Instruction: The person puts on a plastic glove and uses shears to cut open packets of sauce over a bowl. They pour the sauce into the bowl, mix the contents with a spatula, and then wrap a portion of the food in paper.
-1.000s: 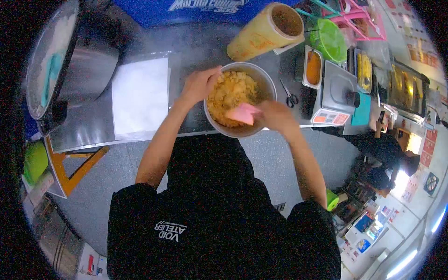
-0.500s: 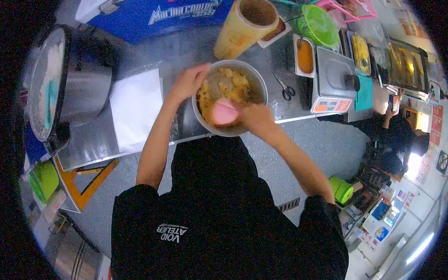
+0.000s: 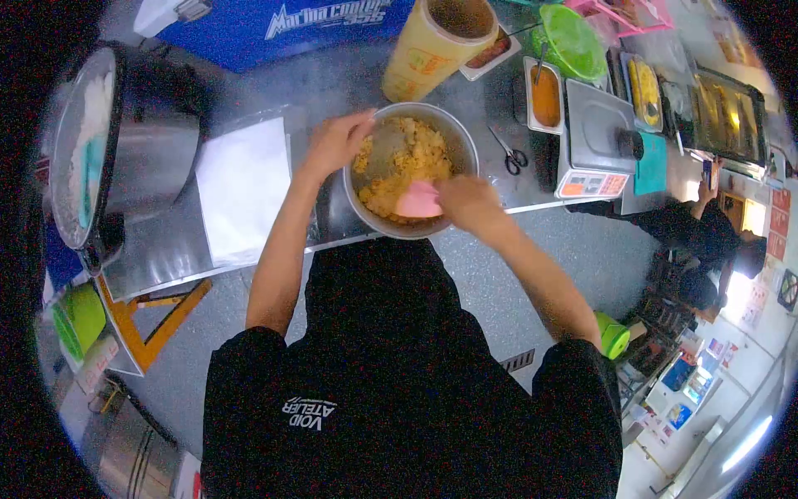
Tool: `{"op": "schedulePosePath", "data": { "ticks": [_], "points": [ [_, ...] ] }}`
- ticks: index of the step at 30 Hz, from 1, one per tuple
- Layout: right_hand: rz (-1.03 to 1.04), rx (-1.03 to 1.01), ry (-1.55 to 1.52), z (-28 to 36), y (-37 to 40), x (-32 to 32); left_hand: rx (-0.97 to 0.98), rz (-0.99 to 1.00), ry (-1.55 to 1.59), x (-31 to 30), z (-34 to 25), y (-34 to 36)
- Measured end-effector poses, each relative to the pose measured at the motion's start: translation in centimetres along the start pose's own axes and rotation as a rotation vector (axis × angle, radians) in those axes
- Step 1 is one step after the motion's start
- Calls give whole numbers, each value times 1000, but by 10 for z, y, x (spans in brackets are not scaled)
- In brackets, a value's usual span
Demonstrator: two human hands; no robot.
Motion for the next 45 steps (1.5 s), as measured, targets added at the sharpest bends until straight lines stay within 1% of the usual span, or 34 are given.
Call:
{"op": "schedulePosePath", "data": {
  "ticks": [2,3,5,6,8,9,11,14,15,16,17,19,20,22,25,26,28,29,31,32,35,38,39,40,41,42,43,45],
  "points": [
    [24,6,155,18,-24,9,-8,37,-4,9,5,-2],
    [0,95,208,24,-27,-6,31,20,12,10,6,-6],
    [-384,51,328,19,-33,-29,88,0,48,14,16,-2],
    [-581,29,388,15,-35,-42,61,6,39,12,15,-2],
    [-336,129,399,-2,-50,-15,21,42,16,7,8,0],
    [-213,180,403,-9,-53,-4,29,-1,-37,8,5,2],
    [72,-4,210,-11,-42,-9,22,-112,-137,6,2,9],
    [293,76,-312,18,-37,-29,-93,-117,-143,4,-5,13],
    [146,24,-275,-1,-50,34,-81,-117,-56,5,-3,18],
    [-3,-31,-232,-10,-58,61,-71,-124,29,7,3,21],
    [-139,64,-154,1,-56,54,-56,-140,112,6,9,21],
    [-414,255,-17,56,-37,37,-32,-215,229,1,23,26],
    [-362,241,-11,60,-31,29,-19,-247,287,-3,28,30],
    [-254,219,3,50,-5,11,-37,-218,295,-10,28,34],
    [-224,58,-272,10,8,-14,-31,-208,304,-10,27,37],
    [-193,33,-143,7,-5,-4,-20,-216,304,-10,27,36],
    [-132,14,97,12,-30,37,-44,-146,245,-14,22,37],
    [-97,62,117,19,-45,21,-55,-114,221,-14,19,37],
    [-113,177,212,21,-41,-20,-4,-186,245,-17,22,37],
    [-115,232,254,23,-41,-29,13,-219,255,-18,26,39],
    [-231,550,325,20,-40,-32,-32,-266,264,-15,30,43],
    [34,374,147,24,-37,25,-134,-218,157,-14,30,44],
    [24,264,24,18,-31,29,-105,-253,188,-17,29,41],
    [57,304,71,26,-25,6,-75,-274,214,-17,31,42],
    [90,352,110,41,-14,-34,-41,-285,238,-16,30,44],
    [123,399,149,48,-7,-54,-43,-262,253,-15,31,43],
    [85,268,127,48,-13,-39,-44,-232,265,-16,31,40],
    [-7,7,88,30,-40,18,-35,-182,248,-19,29,39]
  ]
}}
Point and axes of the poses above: each hand's wrist, its own y-axis away from the middle knuckle, its own x-axis out of the palm, z = x × y, the point moved 5 cm from there along -y, towards the middle knuckle, and after that the axes turned 9 degrees about -x, right-handed, at the moved point
